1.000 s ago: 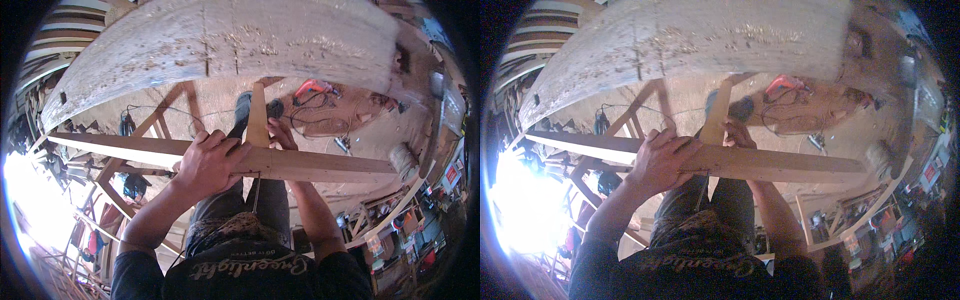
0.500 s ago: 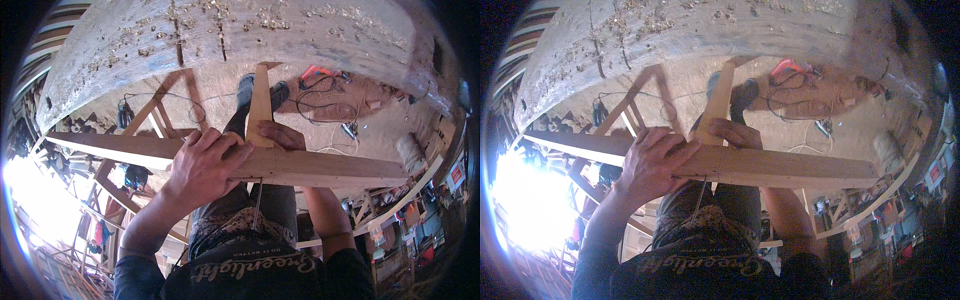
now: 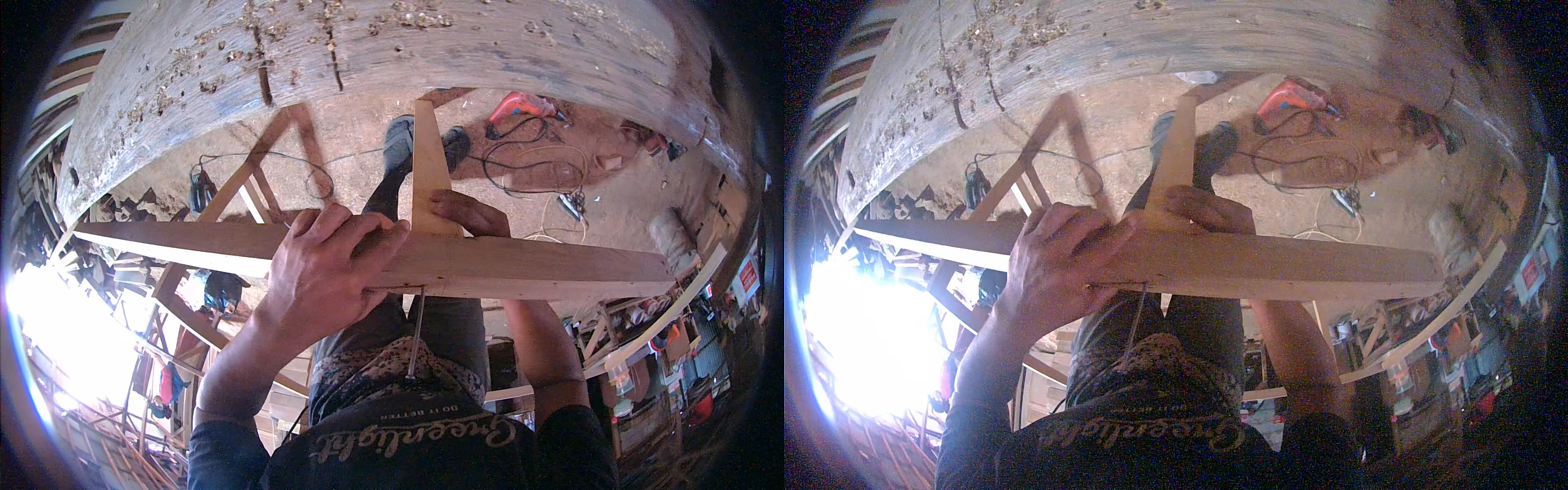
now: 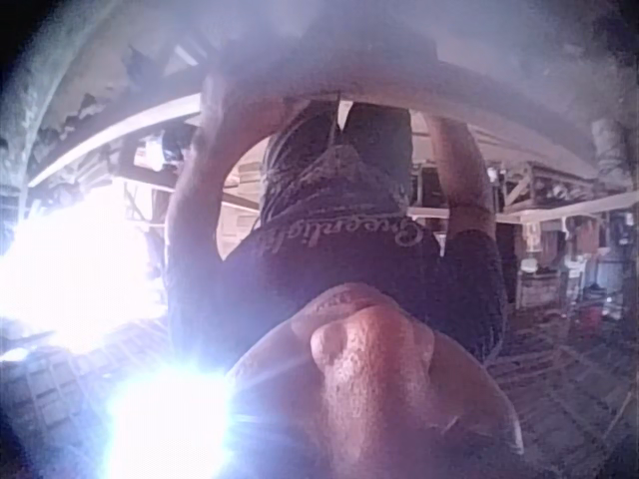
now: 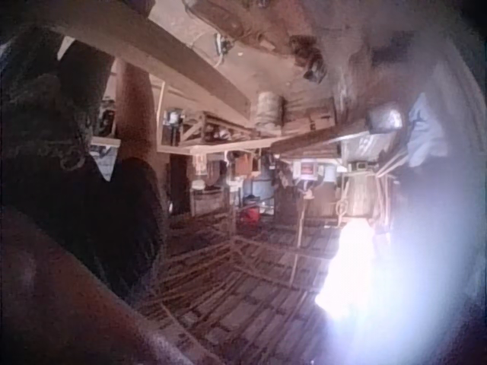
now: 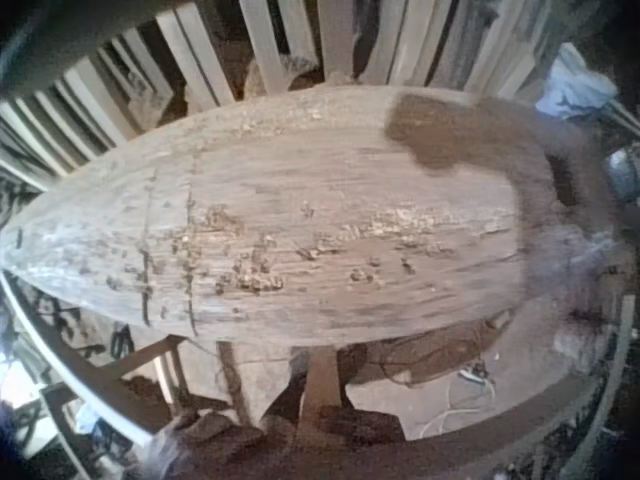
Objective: The person assembles a wooden frame by applying glue to small wooden pieces and attaching them to a larger frame. They use a brush to apply glue and a hammer to secure the pieces in place.
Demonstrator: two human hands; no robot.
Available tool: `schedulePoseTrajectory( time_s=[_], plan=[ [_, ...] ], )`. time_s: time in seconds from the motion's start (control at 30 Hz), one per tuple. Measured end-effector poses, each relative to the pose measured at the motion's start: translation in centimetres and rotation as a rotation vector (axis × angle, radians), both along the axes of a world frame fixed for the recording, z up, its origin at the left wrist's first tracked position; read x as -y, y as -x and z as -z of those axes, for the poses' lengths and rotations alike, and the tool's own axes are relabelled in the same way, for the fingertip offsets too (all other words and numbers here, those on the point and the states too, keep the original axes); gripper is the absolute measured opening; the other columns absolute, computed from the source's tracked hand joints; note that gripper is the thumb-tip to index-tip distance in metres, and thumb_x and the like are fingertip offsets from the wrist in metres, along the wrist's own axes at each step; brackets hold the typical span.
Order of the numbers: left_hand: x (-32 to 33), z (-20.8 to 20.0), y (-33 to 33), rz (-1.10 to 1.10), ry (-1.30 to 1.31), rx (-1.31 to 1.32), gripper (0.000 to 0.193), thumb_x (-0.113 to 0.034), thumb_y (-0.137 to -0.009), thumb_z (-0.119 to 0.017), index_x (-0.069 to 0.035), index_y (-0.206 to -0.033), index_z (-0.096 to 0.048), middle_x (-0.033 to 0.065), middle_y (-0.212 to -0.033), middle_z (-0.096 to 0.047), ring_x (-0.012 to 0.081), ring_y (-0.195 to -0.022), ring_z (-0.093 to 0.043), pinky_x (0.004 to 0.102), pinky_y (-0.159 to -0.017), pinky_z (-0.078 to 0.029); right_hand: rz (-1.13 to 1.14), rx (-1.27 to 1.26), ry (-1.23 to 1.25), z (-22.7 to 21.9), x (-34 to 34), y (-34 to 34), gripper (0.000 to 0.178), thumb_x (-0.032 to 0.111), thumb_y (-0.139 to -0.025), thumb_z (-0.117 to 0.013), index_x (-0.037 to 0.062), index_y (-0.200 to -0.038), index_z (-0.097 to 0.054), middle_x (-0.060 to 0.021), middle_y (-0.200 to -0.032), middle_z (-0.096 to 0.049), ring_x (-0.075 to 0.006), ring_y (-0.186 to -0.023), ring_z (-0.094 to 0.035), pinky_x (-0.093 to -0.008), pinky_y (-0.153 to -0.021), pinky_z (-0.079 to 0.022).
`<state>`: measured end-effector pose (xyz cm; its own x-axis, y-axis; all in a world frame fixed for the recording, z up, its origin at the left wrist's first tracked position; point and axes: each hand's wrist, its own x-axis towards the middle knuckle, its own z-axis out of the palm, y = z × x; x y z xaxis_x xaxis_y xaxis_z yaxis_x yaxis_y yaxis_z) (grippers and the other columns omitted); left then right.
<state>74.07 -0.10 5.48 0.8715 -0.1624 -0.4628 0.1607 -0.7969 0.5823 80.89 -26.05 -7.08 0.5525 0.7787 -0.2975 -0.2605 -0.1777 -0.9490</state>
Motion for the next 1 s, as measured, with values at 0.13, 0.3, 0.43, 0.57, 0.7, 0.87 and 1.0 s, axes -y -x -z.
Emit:
schedulePoseTrajectory(
  time_s=[0.13,0.3,0.43,0.57,0.7,0.87,1.0],
  plan=[
    [0.1,-0.5,-0.4,0.008,-0.034,0.010,0.079,-0.035,-0.058,-0.088,-0.020,-0.132,-0.068,0.0044,-0.111,-0.064,0.0280,-0.106,-0.062,0.0469,-0.094,-0.053,0.107,-0.338,0.001,0.2,-0.1,0.6,0.036,0.018,-0.096,-0.067,0.0017,-0.129,-0.068,-0.0136,-0.133,-0.067,-0.0200,-0.119,-0.066,-0.0334,-0.100,-0.055],
    [-0.1,-1.1,-0.3,0.009,0.013,-0.048,0.072,-0.036,-0.065,-0.086,-0.017,-0.132,-0.068,-0.0016,-0.122,-0.061,0.0217,-0.107,-0.055,0.0411,-0.091,-0.049,-0.014,0.032,-0.011,1.2,-0.6,0.6,0.040,0.022,-0.092,-0.072,0.0073,-0.129,-0.068,-0.0170,-0.131,-0.068,-0.0234,-0.111,-0.071,-0.0316,-0.077,-0.060],
    [0.0,-1.0,0.1,0.050,-0.010,-0.069,0.077,-0.037,-0.065,-0.087,-0.018,-0.136,-0.066,-0.0005,-0.121,-0.061,0.0223,-0.107,-0.055,0.0404,-0.092,-0.048,-0.018,0.281,-0.055,2.0,-0.9,0.3,0.040,0.024,-0.091,-0.073,0.0100,-0.128,-0.069,-0.0188,-0.129,-0.070,-0.0261,-0.104,-0.074,-0.0282,-0.061,-0.056],
    [0.2,-0.7,0.4,0.043,-0.009,-0.072,0.078,-0.038,-0.065,-0.087,-0.019,-0.138,-0.065,0.0003,-0.120,-0.062,0.0224,-0.108,-0.055,0.0408,-0.092,-0.048,-0.012,0.132,-0.055,2.2,-0.5,0.4,0.043,0.037,-0.096,-0.067,0.0104,-0.129,-0.069,-0.0190,-0.129,-0.070,-0.0279,-0.103,-0.074,-0.0275,-0.060,-0.056],
    [0.4,-0.4,0.5,0.049,-0.026,-0.079,0.078,-0.038,-0.066,-0.087,-0.019,-0.138,-0.066,0.0003,-0.120,-0.062,0.0222,-0.108,-0.055,0.0412,-0.092,-0.048,0.007,0.145,-0.082,2.4,-0.2,0.6,0.053,0.052,-0.100,-0.056,0.0109,-0.129,-0.070,-0.0184,-0.130,-0.070,-0.0271,-0.101,-0.074,-0.0266,-0.058,-0.055],
    [0.7,-0.2,0.6,0.026,-0.040,-0.039,0.076,-0.038,-0.063,-0.087,-0.019,-0.134,-0.068,0.0015,-0.115,-0.063,0.0231,-0.104,-0.057,0.0425,-0.089,-0.050,-0.051,0.120,0.017,2.2,-0.2,0.7,0.053,0.053,-0.100,-0.056,0.0110,-0.127,-0.071,-0.0184,-0.129,-0.070,-0.0299,-0.105,-0.074,-0.0302,-0.069,-0.058],
    [0.9,0.0,0.5,-0.019,-0.029,-0.005,0.076,-0.038,-0.057,-0.088,-0.020,-0.129,-0.070,0.0049,-0.103,-0.066,0.0271,-0.099,-0.061,0.0460,-0.088,-0.051,-0.047,0.174,0.011,1.9,-0.4,0.8,0.052,0.052,-0.099,-0.056,0.0108,-0.126,-0.072,-0.0179,-0.128,-0.070,-0.0343,-0.111,-0.073,-0.0380,-0.086,-0.060]
  ],
)
